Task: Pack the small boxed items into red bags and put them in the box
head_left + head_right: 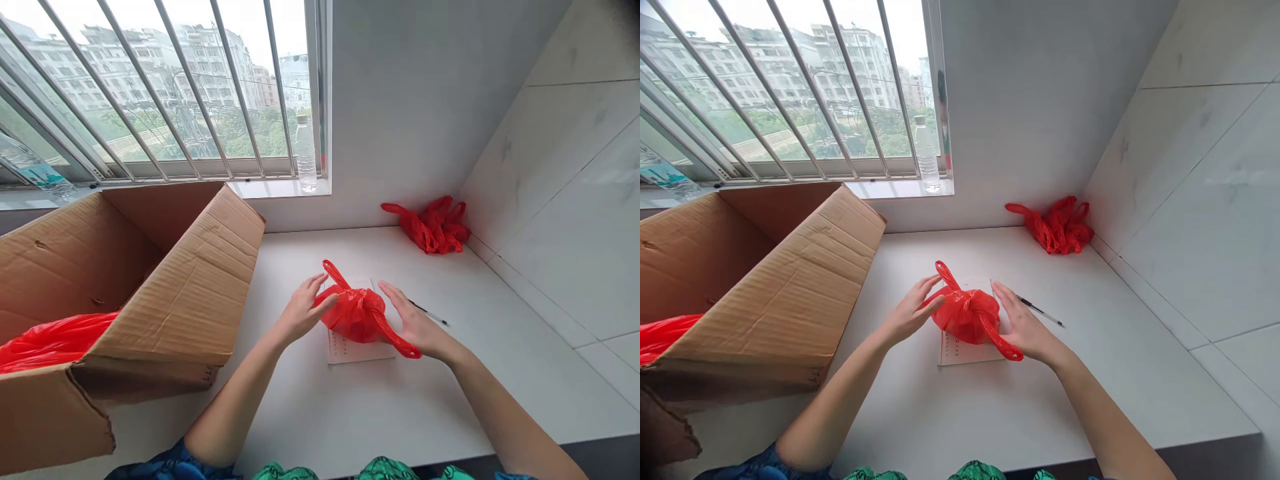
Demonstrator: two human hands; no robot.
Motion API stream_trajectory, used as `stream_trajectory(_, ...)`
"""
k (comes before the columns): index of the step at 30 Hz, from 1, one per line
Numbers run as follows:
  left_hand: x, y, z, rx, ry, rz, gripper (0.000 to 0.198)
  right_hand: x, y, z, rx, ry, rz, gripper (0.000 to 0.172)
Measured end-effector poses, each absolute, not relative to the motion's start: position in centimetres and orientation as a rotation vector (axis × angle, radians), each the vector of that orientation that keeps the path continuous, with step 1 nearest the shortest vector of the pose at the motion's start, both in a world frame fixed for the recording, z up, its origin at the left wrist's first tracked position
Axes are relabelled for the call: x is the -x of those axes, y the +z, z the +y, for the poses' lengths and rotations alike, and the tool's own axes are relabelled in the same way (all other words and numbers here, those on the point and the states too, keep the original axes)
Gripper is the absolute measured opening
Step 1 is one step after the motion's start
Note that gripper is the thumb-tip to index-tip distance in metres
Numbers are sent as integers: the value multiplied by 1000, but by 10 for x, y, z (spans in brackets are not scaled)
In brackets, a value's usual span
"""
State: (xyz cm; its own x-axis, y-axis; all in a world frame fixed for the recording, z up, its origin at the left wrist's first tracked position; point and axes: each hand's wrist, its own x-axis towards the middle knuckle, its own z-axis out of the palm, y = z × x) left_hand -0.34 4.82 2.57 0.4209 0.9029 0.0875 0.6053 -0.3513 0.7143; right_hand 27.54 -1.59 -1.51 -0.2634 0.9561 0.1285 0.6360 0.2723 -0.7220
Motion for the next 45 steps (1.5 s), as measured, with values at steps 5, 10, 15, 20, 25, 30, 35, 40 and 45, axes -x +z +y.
stream_trajectory(5,-28,11,44,-2572,572,1055,27,-230,-47,9,1333,565,-2045,84)
stream_trajectory(10,-25,-25,49,-2673,395,1145,44,-218,-72,15,1403,384,-2159,77)
stream_trajectory(15,-19,-46,50,-2705,357,1166,52,-217,-85,12,1415,281,-2149,74)
stream_trajectory(20,-21,-54,51,-2686,379,1156,56,-217,-88,13,1379,249,-2163,70)
stream_trajectory(25,-20,-60,50,-2643,398,1164,59,-216,-89,12,1376,244,-2166,70)
stream_trajectory(30,-19,-63,49,-2602,457,1155,58,-215,-90,12,1353,245,-2148,70)
stream_trajectory(35,-14,-44,35,-2439,685,1074,31,-225,-65,3,1236,465,-2069,57)
stream_trajectory(40,7,25,-16,-2243,708,1101,28,-227,-9,-29,1142,914,-1786,28)
stream_trajectory(45,30,99,-69,-2032,407,1073,47,-198,39,-52,719,801,-2037,33)
